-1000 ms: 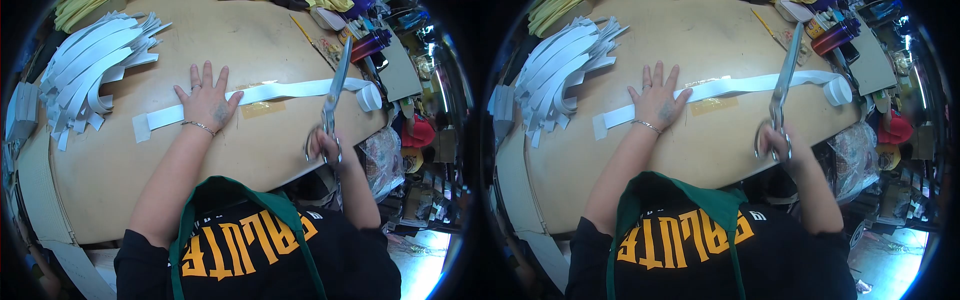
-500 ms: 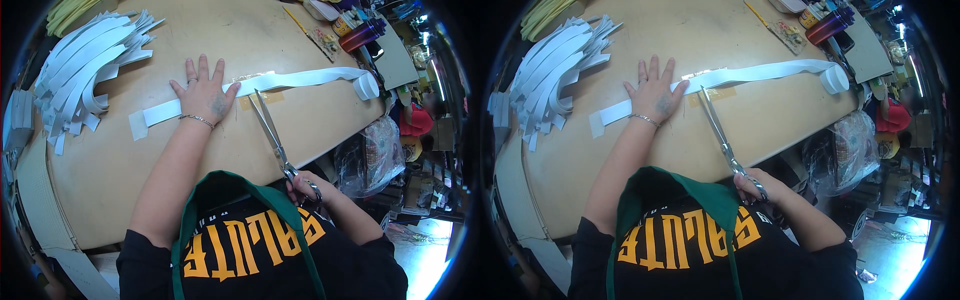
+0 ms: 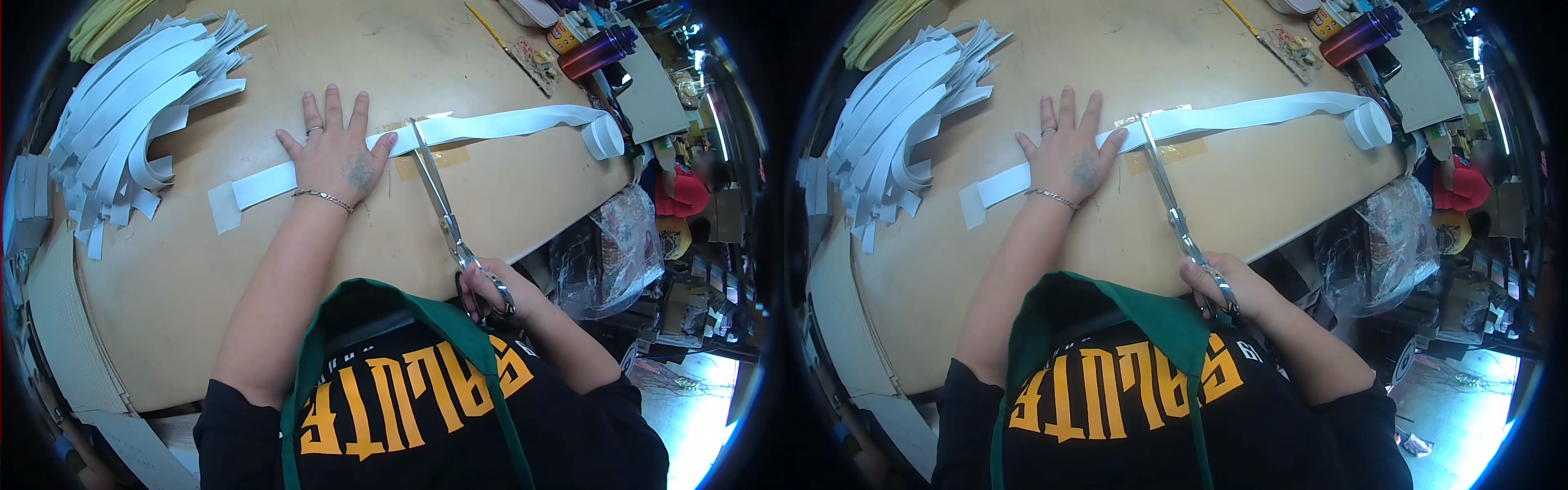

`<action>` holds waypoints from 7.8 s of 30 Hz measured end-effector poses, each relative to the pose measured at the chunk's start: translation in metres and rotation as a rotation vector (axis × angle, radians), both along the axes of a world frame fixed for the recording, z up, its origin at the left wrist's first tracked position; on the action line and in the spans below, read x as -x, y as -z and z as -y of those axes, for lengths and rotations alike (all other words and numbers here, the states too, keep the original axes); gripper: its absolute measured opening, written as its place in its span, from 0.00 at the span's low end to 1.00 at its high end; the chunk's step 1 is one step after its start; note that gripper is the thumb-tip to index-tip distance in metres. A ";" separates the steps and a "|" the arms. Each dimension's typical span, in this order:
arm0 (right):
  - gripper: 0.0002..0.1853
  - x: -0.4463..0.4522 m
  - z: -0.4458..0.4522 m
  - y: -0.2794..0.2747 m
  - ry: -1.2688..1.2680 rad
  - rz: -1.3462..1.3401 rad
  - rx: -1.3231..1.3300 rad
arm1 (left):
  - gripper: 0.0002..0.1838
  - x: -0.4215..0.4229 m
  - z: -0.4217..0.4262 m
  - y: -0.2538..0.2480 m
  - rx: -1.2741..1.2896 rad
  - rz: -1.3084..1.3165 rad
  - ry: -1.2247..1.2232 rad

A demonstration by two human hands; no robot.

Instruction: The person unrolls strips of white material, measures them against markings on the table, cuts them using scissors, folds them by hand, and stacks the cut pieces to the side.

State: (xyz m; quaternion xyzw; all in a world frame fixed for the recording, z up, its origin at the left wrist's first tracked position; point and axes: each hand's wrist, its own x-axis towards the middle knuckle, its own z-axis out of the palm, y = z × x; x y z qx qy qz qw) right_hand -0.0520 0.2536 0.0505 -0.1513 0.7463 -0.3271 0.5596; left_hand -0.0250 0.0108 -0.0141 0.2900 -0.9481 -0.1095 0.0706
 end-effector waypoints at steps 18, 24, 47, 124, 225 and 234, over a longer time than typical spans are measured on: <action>0.31 -0.009 0.017 0.002 0.127 -0.090 -0.080 | 0.34 0.000 0.000 0.001 0.004 0.004 -0.005; 0.25 -0.009 0.023 0.001 0.149 -0.082 -0.110 | 0.35 0.001 -0.001 0.000 0.021 0.012 -0.004; 0.20 0.267 0.113 0.010 -0.009 -1.198 -0.113 | 0.47 0.004 -0.003 -0.009 0.045 0.104 -0.006; 0.11 0.142 0.104 0.044 -0.358 -1.099 0.423 | 0.13 0.046 -0.038 -0.041 -0.199 -0.131 0.298; 0.24 0.150 0.068 -0.020 -0.507 -0.742 0.337 | 0.13 -0.122 0.032 -0.010 -0.878 -0.906 -0.483; 0.23 0.189 0.089 0.000 -0.468 -1.285 0.062 | 0.09 -0.123 0.022 -0.007 -1.080 -1.003 -0.624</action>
